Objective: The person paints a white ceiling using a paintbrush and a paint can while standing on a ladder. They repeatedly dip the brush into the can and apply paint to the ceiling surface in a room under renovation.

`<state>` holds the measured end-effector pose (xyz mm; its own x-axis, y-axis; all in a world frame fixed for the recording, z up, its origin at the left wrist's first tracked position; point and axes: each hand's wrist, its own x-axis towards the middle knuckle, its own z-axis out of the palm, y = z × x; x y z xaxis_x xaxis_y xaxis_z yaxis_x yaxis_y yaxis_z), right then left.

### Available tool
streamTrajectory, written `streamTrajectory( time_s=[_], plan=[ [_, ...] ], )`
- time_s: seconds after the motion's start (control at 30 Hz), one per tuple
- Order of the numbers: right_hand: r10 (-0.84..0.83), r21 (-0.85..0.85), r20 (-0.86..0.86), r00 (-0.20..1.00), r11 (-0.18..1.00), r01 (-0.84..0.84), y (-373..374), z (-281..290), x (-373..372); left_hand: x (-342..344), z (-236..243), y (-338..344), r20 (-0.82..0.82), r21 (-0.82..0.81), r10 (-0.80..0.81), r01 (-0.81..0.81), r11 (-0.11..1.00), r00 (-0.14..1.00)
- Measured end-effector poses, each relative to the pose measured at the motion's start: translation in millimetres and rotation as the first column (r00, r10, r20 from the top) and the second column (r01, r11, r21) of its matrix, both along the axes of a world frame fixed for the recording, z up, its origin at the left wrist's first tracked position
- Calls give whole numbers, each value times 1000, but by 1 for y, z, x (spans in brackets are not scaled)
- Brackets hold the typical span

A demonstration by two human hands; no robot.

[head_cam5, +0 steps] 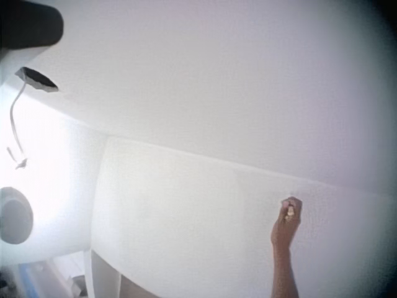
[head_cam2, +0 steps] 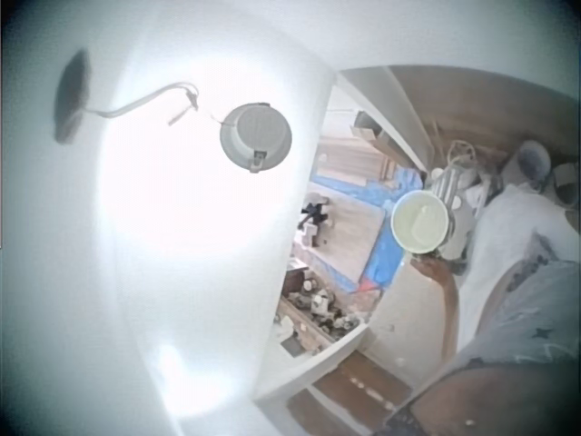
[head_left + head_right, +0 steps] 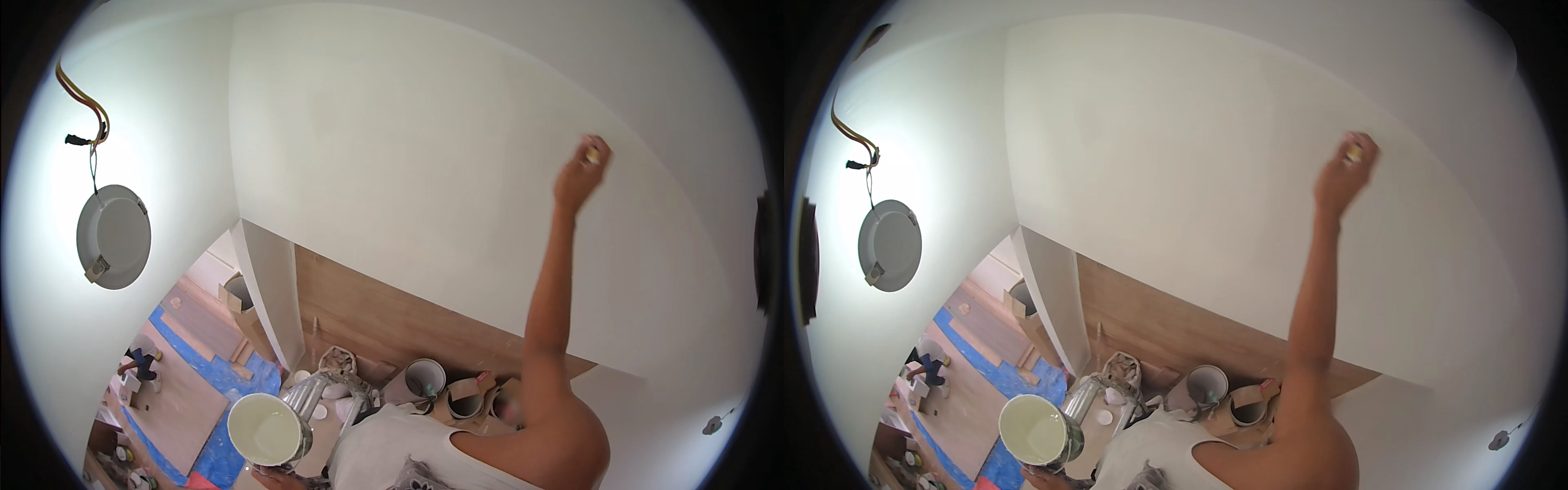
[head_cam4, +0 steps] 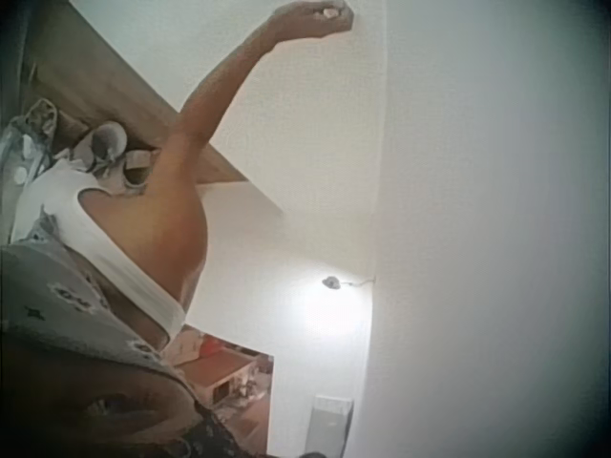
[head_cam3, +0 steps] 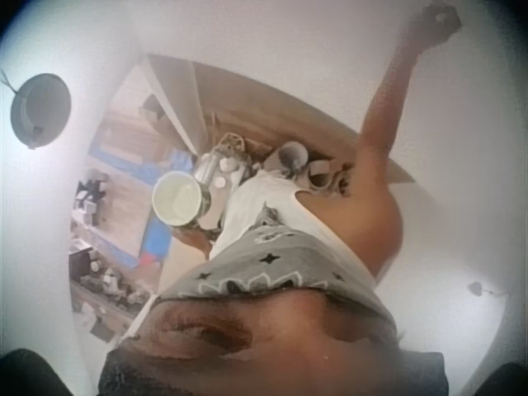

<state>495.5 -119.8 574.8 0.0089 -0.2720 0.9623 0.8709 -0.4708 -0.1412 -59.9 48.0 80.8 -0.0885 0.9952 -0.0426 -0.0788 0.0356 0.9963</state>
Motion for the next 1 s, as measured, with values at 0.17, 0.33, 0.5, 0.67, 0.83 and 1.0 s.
streamTrajectory(
  time_s=[0.17,0.33,0.5,0.67,0.83,1.0],
  plan=[
    [334,-144,-86,939,928,-344,122,8,7,-4,-10,15,-216,276,-48,108,955,975],
    [676,-130,-162,718,707,-695,142,25,-21,-15,-33,29,-241,477,-95,204,855,966],
    [257,-78,-98,961,961,-265,22,19,24,-7,-20,19,-272,379,-44,149,913,961],
    [-103,-14,-36,994,995,103,-30,18,-11,-3,-16,18,-291,337,-24,126,933,956],
    [-125,-99,124,984,986,138,12,14,17,0,-16,20,-289,340,-33,135,931,957],
    [228,-113,-74,971,965,-236,126,23,-3,-8,-18,19,-302,355,-31,143,924,953]
  ],
)
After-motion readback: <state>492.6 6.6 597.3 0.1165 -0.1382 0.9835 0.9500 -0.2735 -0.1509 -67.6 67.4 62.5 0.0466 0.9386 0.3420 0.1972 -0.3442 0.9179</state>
